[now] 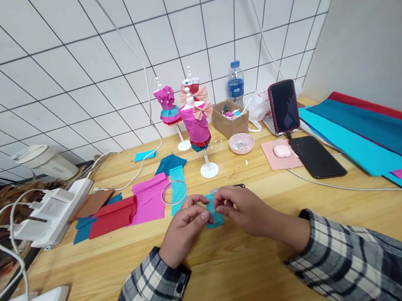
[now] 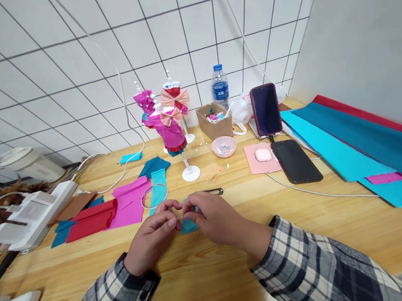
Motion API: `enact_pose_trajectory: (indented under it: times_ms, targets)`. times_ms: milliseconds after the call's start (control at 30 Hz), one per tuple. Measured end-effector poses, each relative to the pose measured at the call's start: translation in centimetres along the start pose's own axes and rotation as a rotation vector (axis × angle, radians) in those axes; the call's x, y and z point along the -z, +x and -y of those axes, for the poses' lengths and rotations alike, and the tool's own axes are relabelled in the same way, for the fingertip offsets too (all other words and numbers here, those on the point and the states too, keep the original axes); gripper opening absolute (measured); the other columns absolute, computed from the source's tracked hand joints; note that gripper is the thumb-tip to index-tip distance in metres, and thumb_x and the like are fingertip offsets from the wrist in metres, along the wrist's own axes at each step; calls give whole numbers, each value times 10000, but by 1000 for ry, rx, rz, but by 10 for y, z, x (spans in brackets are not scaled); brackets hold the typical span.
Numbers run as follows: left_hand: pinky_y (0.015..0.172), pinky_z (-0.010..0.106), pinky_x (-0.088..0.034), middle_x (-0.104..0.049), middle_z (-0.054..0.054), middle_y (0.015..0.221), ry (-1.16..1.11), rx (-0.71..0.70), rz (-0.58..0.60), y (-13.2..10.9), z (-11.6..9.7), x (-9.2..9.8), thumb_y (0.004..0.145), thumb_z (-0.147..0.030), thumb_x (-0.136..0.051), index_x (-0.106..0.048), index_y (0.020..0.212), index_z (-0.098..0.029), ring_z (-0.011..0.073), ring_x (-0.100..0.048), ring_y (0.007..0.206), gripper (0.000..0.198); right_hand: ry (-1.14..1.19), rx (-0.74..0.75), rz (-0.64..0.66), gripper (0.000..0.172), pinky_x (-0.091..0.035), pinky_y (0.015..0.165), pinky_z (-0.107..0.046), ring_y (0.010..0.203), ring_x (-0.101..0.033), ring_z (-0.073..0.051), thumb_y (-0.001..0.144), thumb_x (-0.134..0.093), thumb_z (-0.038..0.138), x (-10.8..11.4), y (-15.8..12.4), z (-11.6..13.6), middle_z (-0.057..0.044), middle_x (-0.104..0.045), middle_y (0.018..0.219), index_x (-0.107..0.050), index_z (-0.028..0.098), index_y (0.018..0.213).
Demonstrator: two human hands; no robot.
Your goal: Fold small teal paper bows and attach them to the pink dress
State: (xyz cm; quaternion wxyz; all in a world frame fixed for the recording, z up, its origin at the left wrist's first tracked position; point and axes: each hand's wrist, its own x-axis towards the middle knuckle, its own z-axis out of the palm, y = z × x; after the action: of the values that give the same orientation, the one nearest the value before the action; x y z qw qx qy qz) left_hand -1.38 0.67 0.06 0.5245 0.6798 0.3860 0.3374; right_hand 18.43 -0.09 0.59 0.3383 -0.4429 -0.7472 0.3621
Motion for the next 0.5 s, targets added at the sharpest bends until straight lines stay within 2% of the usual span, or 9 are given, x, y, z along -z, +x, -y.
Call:
enact_pose_trajectory:
  times_ms: [100, 200, 300, 367, 433, 500]
  targets:
    - [899, 337, -366, -529, 60, 901, 156, 17, -44, 1, -1, -2, 881, -364, -525, -630, 640, -162, 204, -496, 939, 332, -477, 193, 0, 139, -356, 620, -262, 768, -536, -148, 927, -442, 173, 2, -3, -2, -29, -605, 869, -580, 183, 908]
    - [796, 324, -401, -523, 39, 779, 85, 86, -95, -1, 2, -8, 868, -342, -508, -564, 594, -167, 183, -500, 802, 330, -760, 275, 7, 158, -320, 581, -278, 759, -534, -164, 938, -427, 168, 3, -7, 0, -33, -608, 857, -583, 191, 929]
    - [770, 333, -422, -526, 25, 687, -90, 174, -101, -3, 5, -10, 861, -320, -481, -460, 551, -186, 190, -528, 773, 338, -878, 385, -67, 193, -332, 618, -284, 803, -539, -168, 948, -412, 165, 10, -9, -1, -45, -646, 931, -601, 195, 976]
    - [802, 346, -426, -571, 37, 717, -92, 175, -135, -3, 6, -6, 866, -325, -464, -414, 528, -194, 204, -555, 823, 366, -903, 415, -169, 220, -338, 648, -283, 827, -546, -162, 961, -397, 179, 20, -7, -7, -41, -664, 993, -606, 211, 1022]
    - [853, 363, -416, -619, 57, 833, 65, 117, -210, -2, 5, 1, 881, -340, -450, -491, 561, -185, 216, -564, 897, 358, -912, 360, -236, 225, -339, 659, -280, 852, -557, -157, 967, -401, 196, 32, -4, -16, -24, -673, 1013, -612, 236, 1034]
    - [900, 396, -389, -633, 68, 952, 351, 32, -274, -1, 2, 7, 894, -361, -452, -620, 727, -182, 229, -550, 966, 297, -931, 256, -183, 210, -335, 638, -274, 874, -573, -158, 958, -428, 199, 44, -2, -25, -6, -681, 976, -628, 250, 995]
